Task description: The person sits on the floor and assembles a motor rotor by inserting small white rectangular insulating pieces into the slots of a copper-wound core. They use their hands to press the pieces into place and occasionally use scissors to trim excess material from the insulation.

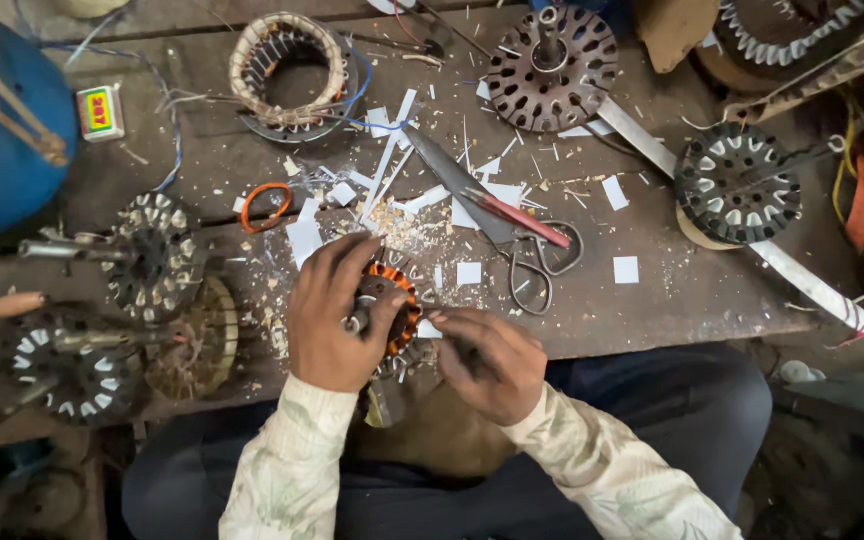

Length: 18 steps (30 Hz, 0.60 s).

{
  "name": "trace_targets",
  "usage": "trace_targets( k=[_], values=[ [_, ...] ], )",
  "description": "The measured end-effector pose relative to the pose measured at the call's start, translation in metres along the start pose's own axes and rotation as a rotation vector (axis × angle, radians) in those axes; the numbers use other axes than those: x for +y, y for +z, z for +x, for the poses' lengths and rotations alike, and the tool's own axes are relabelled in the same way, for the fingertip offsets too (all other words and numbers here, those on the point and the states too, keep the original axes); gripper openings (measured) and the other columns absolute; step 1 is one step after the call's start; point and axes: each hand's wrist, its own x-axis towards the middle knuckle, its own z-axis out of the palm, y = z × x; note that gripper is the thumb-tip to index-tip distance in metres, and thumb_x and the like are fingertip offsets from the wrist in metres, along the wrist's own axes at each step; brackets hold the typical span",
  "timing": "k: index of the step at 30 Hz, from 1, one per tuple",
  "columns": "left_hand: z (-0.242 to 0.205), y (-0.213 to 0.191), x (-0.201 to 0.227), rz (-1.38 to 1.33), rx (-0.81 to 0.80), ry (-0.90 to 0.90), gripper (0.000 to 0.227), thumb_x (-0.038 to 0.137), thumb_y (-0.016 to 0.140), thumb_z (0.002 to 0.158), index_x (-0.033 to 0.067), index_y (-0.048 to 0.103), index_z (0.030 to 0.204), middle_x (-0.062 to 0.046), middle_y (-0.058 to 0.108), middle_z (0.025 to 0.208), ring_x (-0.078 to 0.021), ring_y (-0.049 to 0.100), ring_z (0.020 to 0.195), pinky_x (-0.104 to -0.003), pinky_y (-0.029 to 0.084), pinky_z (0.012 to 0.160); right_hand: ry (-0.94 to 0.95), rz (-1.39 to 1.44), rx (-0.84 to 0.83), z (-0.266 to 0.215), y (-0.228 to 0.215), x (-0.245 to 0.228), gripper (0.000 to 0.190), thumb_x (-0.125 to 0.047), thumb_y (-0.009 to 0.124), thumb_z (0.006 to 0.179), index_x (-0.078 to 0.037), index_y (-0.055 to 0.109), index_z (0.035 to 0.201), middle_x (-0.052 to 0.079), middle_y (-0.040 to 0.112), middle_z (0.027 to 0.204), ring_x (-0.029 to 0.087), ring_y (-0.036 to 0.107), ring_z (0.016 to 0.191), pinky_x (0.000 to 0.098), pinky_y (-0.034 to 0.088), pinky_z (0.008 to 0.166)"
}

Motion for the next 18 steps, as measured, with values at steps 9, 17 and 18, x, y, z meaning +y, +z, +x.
trace_targets(
  k=[9,17,18],
  values=[
    [0.003,-0.001,0.003,0.002,-0.022,-0.018,0.054,0.039,0.071,0.094,0.0085,0.060,0.137,-0.015,0.061,0.137,-0.0383,0.058,0.126,-0.048,0.045,0.105,0.123,0.040,-0.059,-0.004,0.004,0.012,0.030,0.001,0.082,0.084,-0.002,0.072,0.112,0.013,0.076,0.109,0.018,0.078,0.085,0.0274,0.063,0.071],
    [0.000,0.001,0.006,0.011,-0.006,-0.013,0.052,0.038,0.071,0.095,0.0091,0.060,0.137,-0.015,0.062,0.137,-0.0379,0.058,0.126,-0.048,0.046,0.106,0.020,0.075,-0.064,-0.005,0.002,0.002,0.029,0.003,0.081,0.084,-0.002,0.070,0.110,0.012,0.075,0.110,0.023,0.078,0.098,0.0313,0.064,0.082],
    [0.000,0.001,0.005,0.011,-0.006,-0.012,0.051,0.037,0.071,0.096,0.0092,0.060,0.137,-0.015,0.062,0.137,-0.0379,0.058,0.126,-0.048,0.046,0.106,0.016,0.083,-0.070,-0.006,0.001,0.000,0.029,0.003,0.081,0.084,-0.002,0.071,0.110,0.012,0.075,0.110,0.023,0.079,0.097,0.0310,0.064,0.081]
  ],
)
